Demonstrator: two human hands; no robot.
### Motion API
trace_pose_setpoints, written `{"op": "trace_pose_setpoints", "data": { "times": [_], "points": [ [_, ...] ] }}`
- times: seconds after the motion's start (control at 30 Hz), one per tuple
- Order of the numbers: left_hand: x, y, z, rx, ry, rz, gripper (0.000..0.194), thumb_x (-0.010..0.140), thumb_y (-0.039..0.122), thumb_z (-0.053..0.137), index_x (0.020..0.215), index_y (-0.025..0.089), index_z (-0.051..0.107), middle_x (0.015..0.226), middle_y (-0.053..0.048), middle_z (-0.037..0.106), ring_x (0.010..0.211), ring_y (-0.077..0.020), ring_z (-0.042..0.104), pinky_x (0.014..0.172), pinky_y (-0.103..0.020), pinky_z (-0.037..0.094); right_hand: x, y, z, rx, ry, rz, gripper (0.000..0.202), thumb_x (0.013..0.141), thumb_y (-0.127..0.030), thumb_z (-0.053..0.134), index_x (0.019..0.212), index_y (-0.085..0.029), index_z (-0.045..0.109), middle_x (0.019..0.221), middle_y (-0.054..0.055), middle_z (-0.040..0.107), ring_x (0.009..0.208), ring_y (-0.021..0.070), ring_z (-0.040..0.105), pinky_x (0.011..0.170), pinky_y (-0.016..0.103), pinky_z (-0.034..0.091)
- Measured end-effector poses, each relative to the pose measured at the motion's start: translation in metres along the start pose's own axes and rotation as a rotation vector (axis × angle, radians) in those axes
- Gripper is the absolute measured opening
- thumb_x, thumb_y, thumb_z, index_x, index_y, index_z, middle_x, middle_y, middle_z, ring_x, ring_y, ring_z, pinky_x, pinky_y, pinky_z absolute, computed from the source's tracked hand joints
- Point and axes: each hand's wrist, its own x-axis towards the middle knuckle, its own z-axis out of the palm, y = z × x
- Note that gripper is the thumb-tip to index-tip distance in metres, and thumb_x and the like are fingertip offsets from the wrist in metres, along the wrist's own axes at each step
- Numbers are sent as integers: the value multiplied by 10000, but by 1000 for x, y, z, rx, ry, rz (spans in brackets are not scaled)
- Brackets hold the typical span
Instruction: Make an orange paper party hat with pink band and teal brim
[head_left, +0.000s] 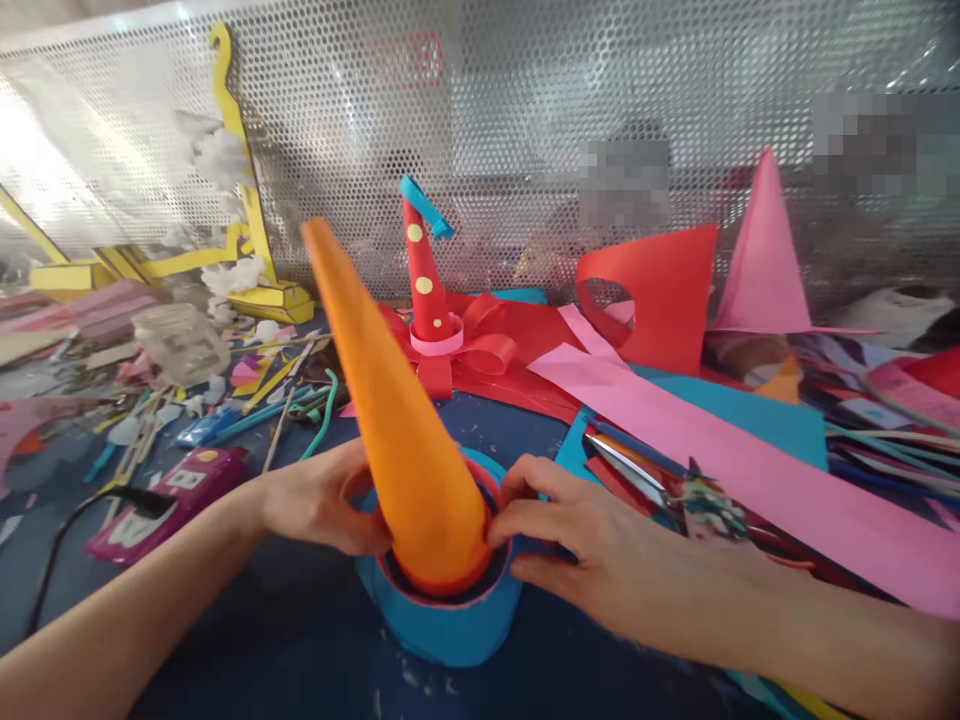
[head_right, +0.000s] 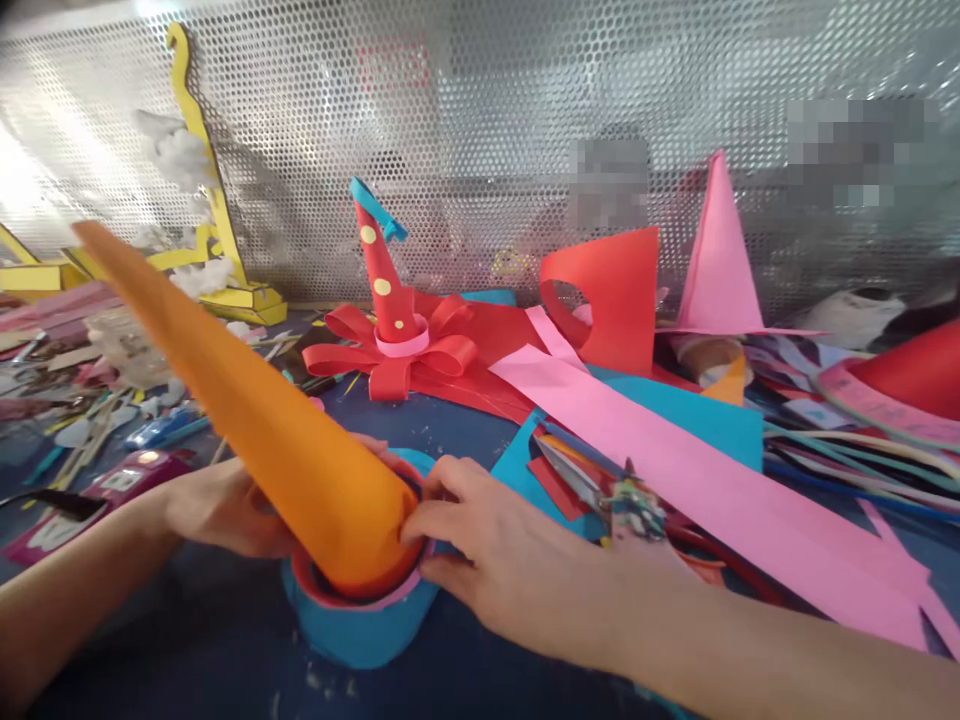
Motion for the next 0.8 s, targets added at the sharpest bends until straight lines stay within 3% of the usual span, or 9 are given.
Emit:
{"op": "trace_pose_setpoints", "data": {
  "times": [0.13,0.27,0.37,0.5,0.63,0.8],
  "points": [
    [7,11,10,77,75,77,626,727,108,684,1318,232,520,1333,-80,595,1216,-326,557,993,-451,494,-5,-6,2,-111,2,-54,195,954,-216,519,869,-244,692,929,37,576,875,167,578,863,343,483],
    [-1,10,26,68,330,187,703,710,178,781,1334,252,466,1310,-65,595,1247,-300,529,1015,-402,478,-7,-8,7,-225,54,-159,175,951,-188,512,962,-220,684,951,50,614,854,182,577,808,349,498],
    [-4,4,38,57,487,216,591,757,237,768,1279,245,491,1221,-57,633,1151,-276,598,959,-378,515,-6,-10,16,-378,72,-268,191,957,-170,486,990,-194,673,958,58,644,882,211,571,756,358,507],
    [-1,0,44,69,497,167,510,800,301,728,1250,228,502,1204,-60,648,1096,-275,632,938,-405,535,-3,-19,32,-513,110,-323,172,924,-106,499,915,-147,666,862,65,643,810,217,578,701,358,530],
    [1,0,45,47,481,167,501,811,325,715,1251,221,500,1190,-60,656,1105,-276,630,953,-409,529,0,-30,44,-537,102,-274,167,890,-65,519,901,-137,669,850,70,646,781,225,598,625,345,535],
    [0,-2,47,24,474,180,508,823,324,709,1269,227,487,1184,-53,657,1095,-261,634,956,-386,527,4,-30,49,-501,75,-214,173,919,-88,506,869,-145,662,849,53,651,786,204,608,648,316,535]
  ]
}}
